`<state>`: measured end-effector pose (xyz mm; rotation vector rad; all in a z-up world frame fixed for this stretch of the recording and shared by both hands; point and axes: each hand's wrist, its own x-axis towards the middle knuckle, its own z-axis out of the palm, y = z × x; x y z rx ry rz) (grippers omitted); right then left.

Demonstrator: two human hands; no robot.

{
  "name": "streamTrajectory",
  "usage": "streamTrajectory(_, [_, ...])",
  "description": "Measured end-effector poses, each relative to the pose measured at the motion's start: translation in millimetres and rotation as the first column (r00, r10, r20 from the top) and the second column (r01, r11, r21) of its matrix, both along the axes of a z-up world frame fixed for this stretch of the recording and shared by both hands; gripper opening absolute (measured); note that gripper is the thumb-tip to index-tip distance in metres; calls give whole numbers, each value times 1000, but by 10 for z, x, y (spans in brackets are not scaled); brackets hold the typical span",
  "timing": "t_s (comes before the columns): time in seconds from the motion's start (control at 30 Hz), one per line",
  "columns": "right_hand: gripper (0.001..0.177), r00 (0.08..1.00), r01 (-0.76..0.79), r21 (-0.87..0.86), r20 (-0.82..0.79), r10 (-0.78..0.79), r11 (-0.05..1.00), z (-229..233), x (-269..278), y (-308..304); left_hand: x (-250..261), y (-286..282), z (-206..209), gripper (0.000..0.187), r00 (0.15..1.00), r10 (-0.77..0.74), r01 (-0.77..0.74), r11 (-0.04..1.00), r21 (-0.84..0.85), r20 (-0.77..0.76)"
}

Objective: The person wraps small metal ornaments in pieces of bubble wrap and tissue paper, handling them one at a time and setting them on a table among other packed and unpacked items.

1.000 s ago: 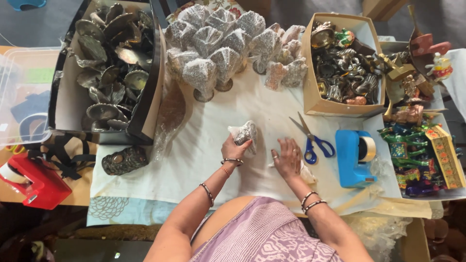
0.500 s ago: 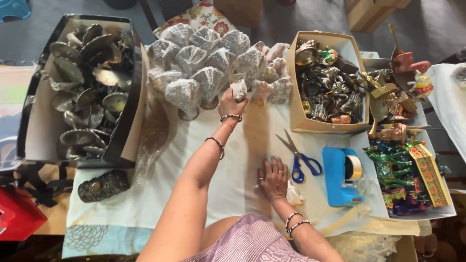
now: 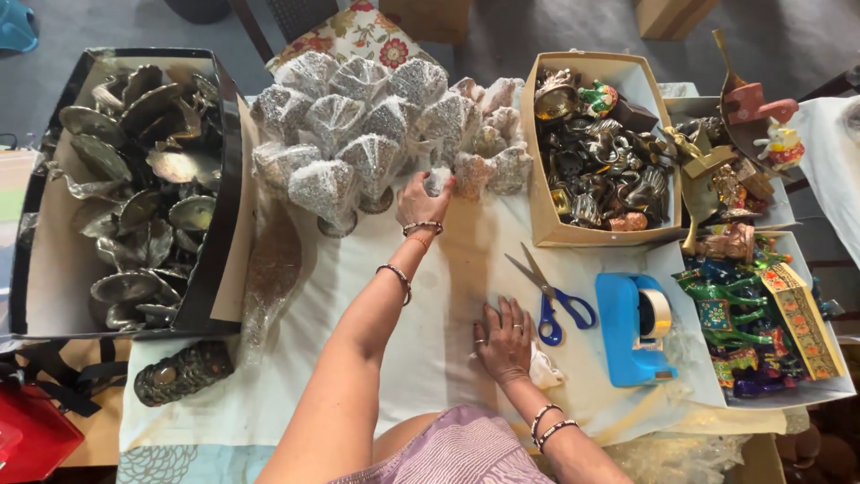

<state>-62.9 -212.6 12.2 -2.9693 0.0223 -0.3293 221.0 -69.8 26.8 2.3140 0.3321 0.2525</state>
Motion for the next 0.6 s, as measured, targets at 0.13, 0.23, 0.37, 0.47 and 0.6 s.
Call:
streamTrajectory(0.13, [48,1000,5,1,-13,-5,1000,2,-22,2,-13,88,84,83,991,-78,80,997,16,-113])
streamTrajectory(0.23, [47,1000,6,-7,3,-6,1000,-20,-6,2,54,120,-164,63,986,-121,128,990,53,-114])
streamTrajectory(0.37, [47,1000,2,-4,18,-2,1000,-55,-11,-13,-211,265,-29,49,987,-146,149,988,36,-73])
streamTrajectory(0.47, [47,1000,1,3,27,-1,1000,-68,-19,-18,-745,408,147,47,989,-151,151,988,30,-9])
streamTrajectory(0.6, [48,999,1,-33,45,0,999,-157,-49,-42,-1695,669,662,53,945,-295,273,949,159,138])
